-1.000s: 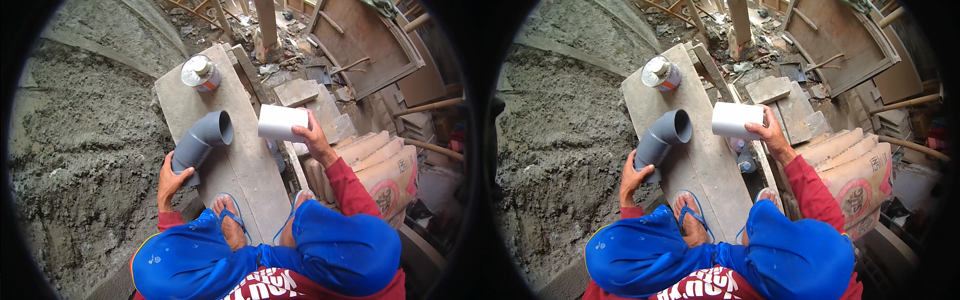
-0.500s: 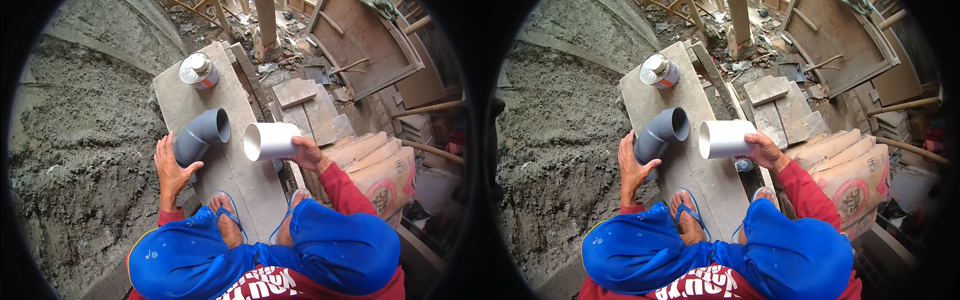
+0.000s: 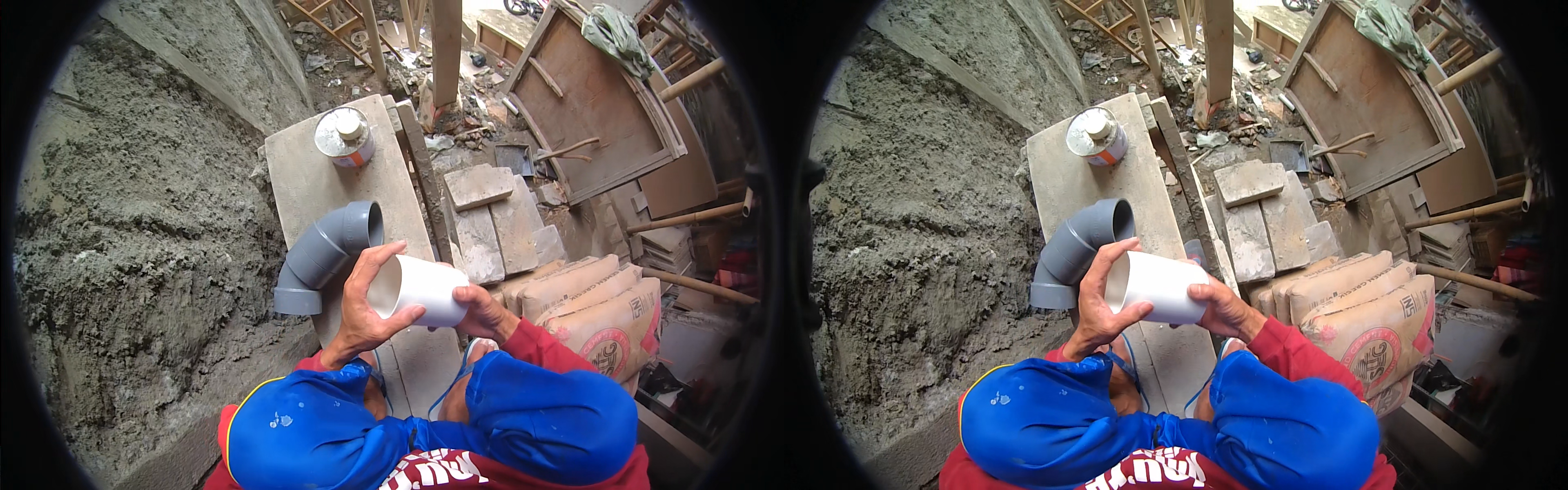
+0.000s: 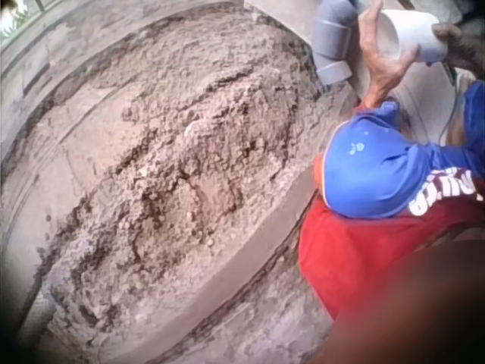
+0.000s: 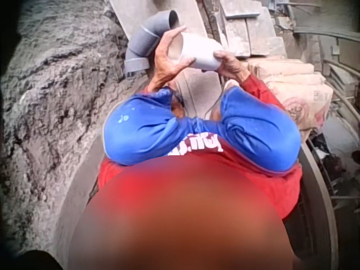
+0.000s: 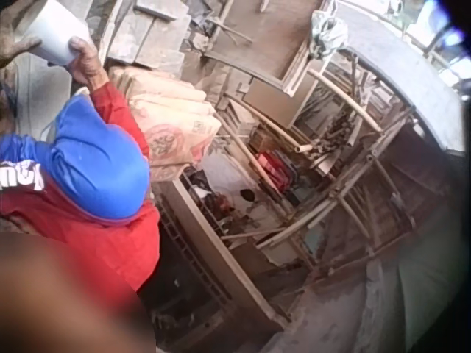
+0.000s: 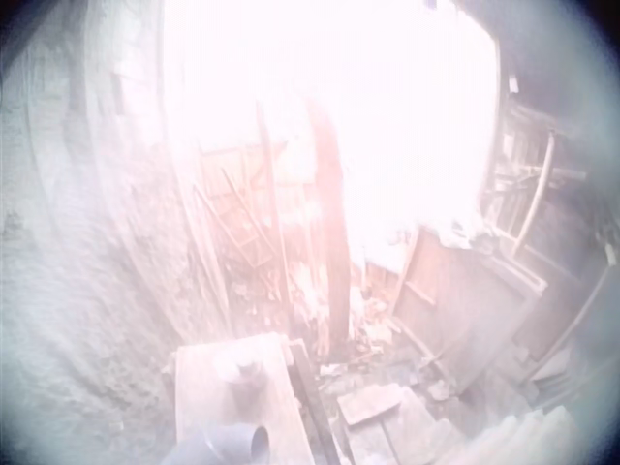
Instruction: The person assembles a plumbing joint by applying adhesive to the inside of a gray elbow fitting and the outside of a white pipe, then joining them together. The person holds the pieces, applies glue with a brush, and presses the parts to form a connection.
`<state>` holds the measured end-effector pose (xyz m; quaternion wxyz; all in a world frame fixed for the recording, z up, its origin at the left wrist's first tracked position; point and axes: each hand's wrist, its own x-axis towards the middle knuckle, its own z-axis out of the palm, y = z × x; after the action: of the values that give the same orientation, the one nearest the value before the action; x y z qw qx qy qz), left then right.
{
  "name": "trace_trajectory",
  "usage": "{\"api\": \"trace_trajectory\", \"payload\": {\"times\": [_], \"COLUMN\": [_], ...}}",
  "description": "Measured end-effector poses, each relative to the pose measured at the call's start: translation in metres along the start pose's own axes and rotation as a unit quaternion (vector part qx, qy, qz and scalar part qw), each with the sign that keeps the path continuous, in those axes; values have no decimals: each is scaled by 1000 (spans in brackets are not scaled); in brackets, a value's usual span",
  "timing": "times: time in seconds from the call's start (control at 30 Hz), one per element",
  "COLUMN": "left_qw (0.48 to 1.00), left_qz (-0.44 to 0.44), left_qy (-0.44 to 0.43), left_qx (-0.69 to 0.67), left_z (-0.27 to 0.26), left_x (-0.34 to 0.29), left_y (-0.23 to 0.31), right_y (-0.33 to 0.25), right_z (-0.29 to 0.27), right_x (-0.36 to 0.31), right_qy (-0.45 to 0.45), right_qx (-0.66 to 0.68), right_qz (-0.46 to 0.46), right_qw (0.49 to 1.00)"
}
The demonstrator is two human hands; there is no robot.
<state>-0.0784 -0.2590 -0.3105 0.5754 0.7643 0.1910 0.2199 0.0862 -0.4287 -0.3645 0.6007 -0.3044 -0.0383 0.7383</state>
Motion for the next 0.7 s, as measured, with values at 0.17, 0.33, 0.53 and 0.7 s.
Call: {"api": "trace_trajectory", "payload": {"times": [0.17,0.33,0.53,0.7], "left_qw": [988,965,886,945], "left_qz": [-101,-191,-344,-244], "left_qy": [24,0,-108,-76], "left_qx": [-112,-182,-293,-205], "left_z": [-3,-3,-9,-4], "left_x": [-3,-4,-10,-27], "left_y": [-4,-5,-10,-21], "right_y": [5,-13,-29,0], "right_z": [19,24,2,5], "right_x": [-5,-15,-22,-28], "right_qy": [72,73,59,105], "right_qx": [-41,-357,-487,-624], "right_qz": [-92,-240,-291,-255], "right_qw": [992,900,821,731]}}
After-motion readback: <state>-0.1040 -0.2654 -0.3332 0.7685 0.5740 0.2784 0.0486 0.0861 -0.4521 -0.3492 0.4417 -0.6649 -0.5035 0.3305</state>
